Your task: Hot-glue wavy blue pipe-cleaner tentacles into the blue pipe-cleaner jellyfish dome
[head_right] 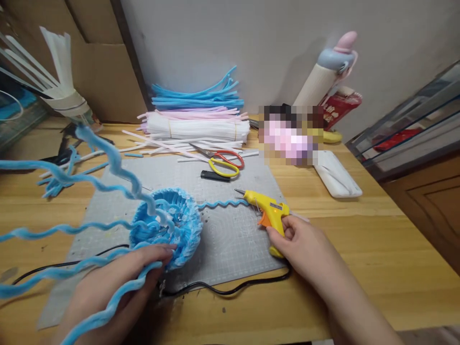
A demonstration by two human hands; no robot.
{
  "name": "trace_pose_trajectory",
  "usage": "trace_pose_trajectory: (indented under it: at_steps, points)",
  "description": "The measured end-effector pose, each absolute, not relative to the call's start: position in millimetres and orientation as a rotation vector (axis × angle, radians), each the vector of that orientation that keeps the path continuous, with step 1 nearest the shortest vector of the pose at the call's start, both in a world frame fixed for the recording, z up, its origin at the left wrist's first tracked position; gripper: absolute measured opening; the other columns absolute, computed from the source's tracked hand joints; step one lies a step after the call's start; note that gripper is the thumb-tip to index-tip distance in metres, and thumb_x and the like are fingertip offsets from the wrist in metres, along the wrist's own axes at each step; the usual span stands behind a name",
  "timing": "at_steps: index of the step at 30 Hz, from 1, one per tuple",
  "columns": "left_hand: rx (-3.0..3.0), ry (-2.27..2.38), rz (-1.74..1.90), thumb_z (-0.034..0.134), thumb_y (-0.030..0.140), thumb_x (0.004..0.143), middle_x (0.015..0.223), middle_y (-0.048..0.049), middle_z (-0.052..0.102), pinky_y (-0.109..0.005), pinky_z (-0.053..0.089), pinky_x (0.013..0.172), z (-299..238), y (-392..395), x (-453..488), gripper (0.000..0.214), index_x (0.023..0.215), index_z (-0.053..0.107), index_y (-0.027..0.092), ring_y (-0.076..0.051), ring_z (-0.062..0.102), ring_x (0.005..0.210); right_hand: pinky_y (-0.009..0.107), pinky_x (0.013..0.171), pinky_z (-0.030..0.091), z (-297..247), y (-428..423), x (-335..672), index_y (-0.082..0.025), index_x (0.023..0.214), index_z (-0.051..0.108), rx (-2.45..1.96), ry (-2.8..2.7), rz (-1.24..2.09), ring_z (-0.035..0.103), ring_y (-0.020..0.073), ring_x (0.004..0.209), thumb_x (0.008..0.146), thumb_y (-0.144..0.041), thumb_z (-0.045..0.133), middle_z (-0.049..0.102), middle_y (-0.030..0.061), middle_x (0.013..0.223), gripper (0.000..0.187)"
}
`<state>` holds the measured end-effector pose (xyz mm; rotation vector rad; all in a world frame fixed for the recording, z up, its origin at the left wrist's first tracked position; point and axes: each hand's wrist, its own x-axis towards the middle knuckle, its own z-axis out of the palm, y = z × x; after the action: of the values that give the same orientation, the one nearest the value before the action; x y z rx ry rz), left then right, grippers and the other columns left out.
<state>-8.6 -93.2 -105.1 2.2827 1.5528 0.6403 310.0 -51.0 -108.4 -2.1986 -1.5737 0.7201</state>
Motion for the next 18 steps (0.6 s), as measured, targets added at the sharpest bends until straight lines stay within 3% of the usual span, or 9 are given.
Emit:
trace_pose_trajectory:
  at_steps: [5,9,14,16,18]
  points:
    - [2.271,1.545,0.667,0.045,0.022,0.091,0.11,0.0032,0.075,-0.028,0.059,0.078,-104.0,-93.2,-6.7,0.033,0.118,0.058,0.033,-0.018,0.074,0.095,0.033,0.058,0.052,-91.8,-59.9,315.1,-0.023,0.081,0.063,-1.765,-0.923,1.382,0.065,0.0216,0.064,0.081,-0.048,0.058,0.069,0.0071,0.077,0.026]
    - [2.269,1.493,0.656,0.045,0.019,0.09,0.115,0.0008,0.074,-0.029,0.059,0.084,-105.6,-93.4,-8.1,0.034,0.12,0.056,0.031,-0.018,0.072,0.101,0.027,0.046,0.043,-75.6,-65.3,315.4,-0.03,0.1,0.062,-1.44,-0.76,1.708,0.055,0.0137,0.051,0.083,-0.038,0.051,0.072,0.0041,0.093,0.022]
    - [2.288,1.457,0.684,0.046,0.012,0.086,0.114,0.0032,0.074,-0.027,0.059,0.081,-106.5,-91.7,-9.7,0.042,0.12,0.055,0.033,-0.017,0.073,0.098,0.025,0.04,0.031,-59.1,-58.0,301.3,-0.033,0.112,0.058,-1.451,-0.812,1.619,0.032,0.0068,0.038,0.09,-0.038,0.036,0.067,0.0024,0.087,0.032]
    - [2.29,1.439,0.711,0.045,0.009,0.084,0.111,0.0032,0.075,-0.025,0.059,0.079,-105.6,-90.8,-8.9,0.043,0.119,0.056,0.032,-0.016,0.074,0.095,0.024,0.037,0.027,-49.4,-52.4,296.5,-0.033,0.11,0.057,-1.491,-0.894,1.563,0.032,0.0074,0.039,0.092,-0.048,0.031,0.064,0.0025,0.083,0.035]
    - [2.299,1.422,0.719,0.044,0.008,0.083,0.11,0.0024,0.075,-0.024,0.059,0.076,-104.8,-90.2,-8.0,0.045,0.119,0.055,0.031,-0.016,0.074,0.093,0.026,0.037,0.03,-37.7,-47.4,296.1,-0.032,0.102,0.058,-1.545,-1.071,1.433,0.038,0.0091,0.041,0.089,-0.057,0.036,0.064,0.004,0.079,0.036]
